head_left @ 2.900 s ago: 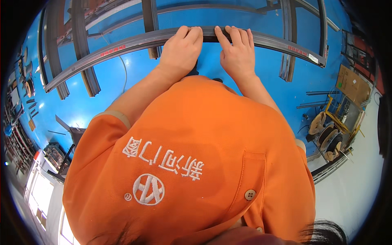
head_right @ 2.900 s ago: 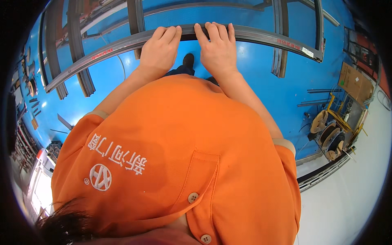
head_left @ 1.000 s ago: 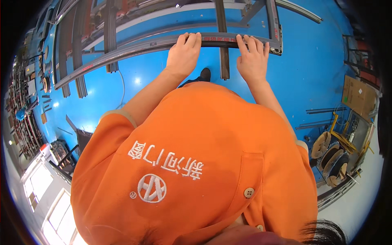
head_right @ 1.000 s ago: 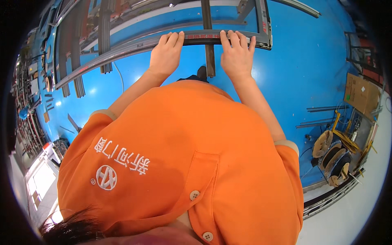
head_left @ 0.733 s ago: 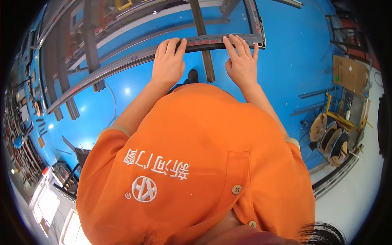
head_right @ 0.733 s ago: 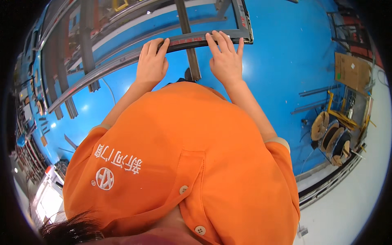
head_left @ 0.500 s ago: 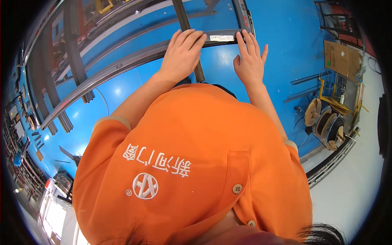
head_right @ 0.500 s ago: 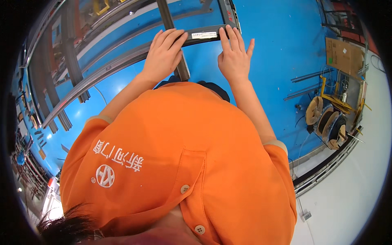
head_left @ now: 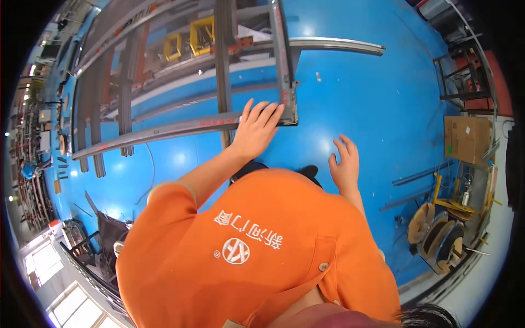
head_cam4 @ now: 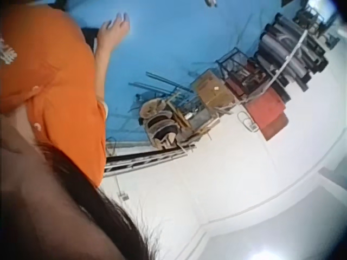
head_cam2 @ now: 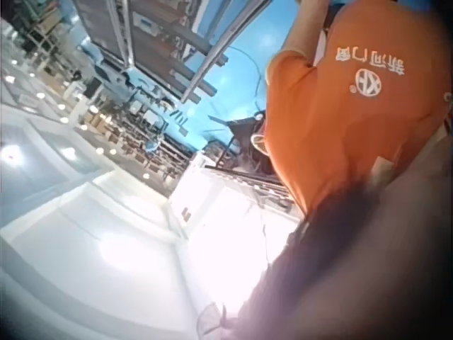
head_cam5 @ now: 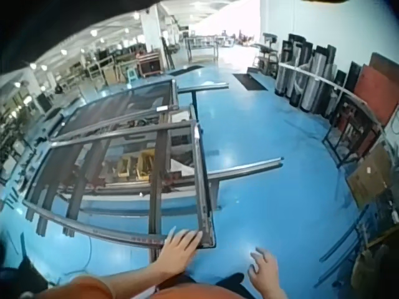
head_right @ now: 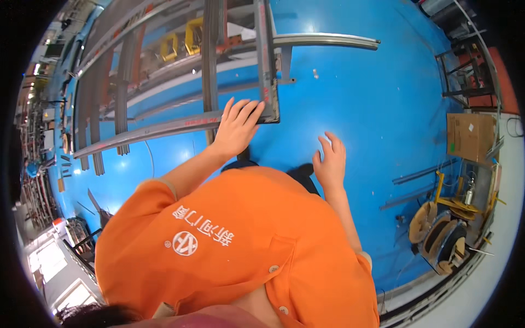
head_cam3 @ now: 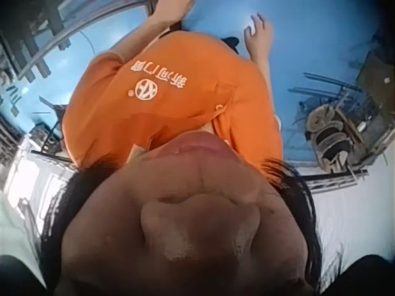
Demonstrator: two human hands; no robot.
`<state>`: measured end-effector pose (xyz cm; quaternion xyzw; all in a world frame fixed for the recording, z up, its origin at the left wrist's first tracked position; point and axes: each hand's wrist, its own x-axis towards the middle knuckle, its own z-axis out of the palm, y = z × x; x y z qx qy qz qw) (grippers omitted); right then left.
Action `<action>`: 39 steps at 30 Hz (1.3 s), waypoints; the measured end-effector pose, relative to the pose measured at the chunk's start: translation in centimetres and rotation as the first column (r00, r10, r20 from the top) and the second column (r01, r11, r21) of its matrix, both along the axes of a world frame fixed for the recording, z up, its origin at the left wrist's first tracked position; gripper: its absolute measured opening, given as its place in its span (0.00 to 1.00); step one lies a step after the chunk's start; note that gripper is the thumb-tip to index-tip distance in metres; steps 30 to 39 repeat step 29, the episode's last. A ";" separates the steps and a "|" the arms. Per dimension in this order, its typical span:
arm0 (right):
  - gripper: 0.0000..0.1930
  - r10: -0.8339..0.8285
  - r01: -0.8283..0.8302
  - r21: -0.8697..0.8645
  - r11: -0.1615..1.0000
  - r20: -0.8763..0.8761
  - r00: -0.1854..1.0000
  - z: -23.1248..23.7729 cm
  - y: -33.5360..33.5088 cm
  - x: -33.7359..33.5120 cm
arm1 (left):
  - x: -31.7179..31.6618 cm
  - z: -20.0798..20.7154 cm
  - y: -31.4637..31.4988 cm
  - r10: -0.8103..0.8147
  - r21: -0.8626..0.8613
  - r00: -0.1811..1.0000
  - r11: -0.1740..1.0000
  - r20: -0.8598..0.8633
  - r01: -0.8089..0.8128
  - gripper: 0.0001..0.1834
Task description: Assemble and adjust a metal frame using a hammer and a specialized tool.
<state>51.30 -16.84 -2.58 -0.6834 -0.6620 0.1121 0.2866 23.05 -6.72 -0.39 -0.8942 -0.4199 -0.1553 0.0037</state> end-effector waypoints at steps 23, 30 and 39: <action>0.18 0.140 -0.227 -0.569 0.790 -0.192 0.971 -5.1 15.0 31.6 | 19.7 4.9 17.2 0.479 -0.253 0.805 0.779 -0.350 -0.573 0.15; 0.21 -0.235 -0.004 -0.840 0.543 -0.156 0.959 -25.2 9.3 53.9 | 29.8 -4.3 31.2 0.310 -0.423 0.924 0.824 -0.223 -0.378 0.17; 0.21 -0.235 -0.004 -0.840 0.543 -0.156 0.959 -25.2 9.3 53.9 | 29.8 -4.3 31.2 0.310 -0.423 0.924 0.824 -0.223 -0.378 0.17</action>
